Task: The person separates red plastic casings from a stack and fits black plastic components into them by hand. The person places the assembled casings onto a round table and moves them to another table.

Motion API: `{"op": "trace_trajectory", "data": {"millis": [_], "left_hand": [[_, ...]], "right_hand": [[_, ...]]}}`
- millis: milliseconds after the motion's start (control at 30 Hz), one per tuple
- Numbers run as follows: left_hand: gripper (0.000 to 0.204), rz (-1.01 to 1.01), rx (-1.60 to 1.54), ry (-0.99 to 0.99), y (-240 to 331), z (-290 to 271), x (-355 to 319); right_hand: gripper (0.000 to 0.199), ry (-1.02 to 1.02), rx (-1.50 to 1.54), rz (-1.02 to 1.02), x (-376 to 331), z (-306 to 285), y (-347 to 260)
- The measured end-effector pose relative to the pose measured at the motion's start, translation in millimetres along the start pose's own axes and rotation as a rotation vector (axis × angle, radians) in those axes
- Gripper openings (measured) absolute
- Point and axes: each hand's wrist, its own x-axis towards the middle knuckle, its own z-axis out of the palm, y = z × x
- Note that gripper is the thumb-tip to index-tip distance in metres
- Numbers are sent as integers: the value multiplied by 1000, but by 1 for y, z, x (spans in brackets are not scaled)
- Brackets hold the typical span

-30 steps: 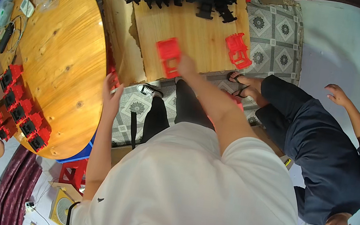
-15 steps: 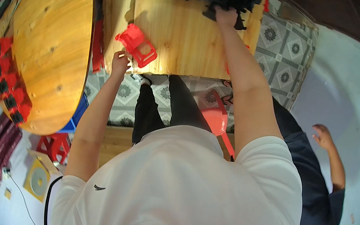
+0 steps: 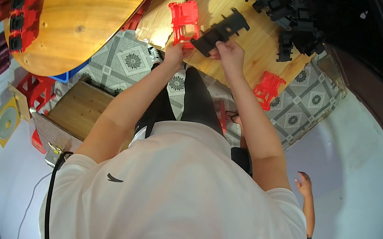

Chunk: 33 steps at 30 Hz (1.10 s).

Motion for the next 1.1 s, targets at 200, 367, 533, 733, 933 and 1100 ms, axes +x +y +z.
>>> {"op": "trace_trajectory", "data": {"millis": [200, 367, 533, 733, 933, 1100], "left_hand": [[39, 136, 625, -34, 62, -52, 15], [45, 315, 546, 174, 85, -57, -25], [28, 555, 381, -28, 53, -48, -67], [16, 343, 326, -447, 70, -68, -76], [35, 183, 463, -140, 83, -68, -68], [42, -145, 120, -75, 81, -75, -23]], "right_hand": [[14, -21, 9, -6, 16, 60, 19], [14, 137, 217, 79, 10, 99, 45], [17, -16, 180, 120, -47, 108, 25], [26, -18, -237, -41, -42, 49, -12], [16, -272, -382, -190, 11, 40, -12], [15, -266, -483, -235, 24, 69, -15]]}}
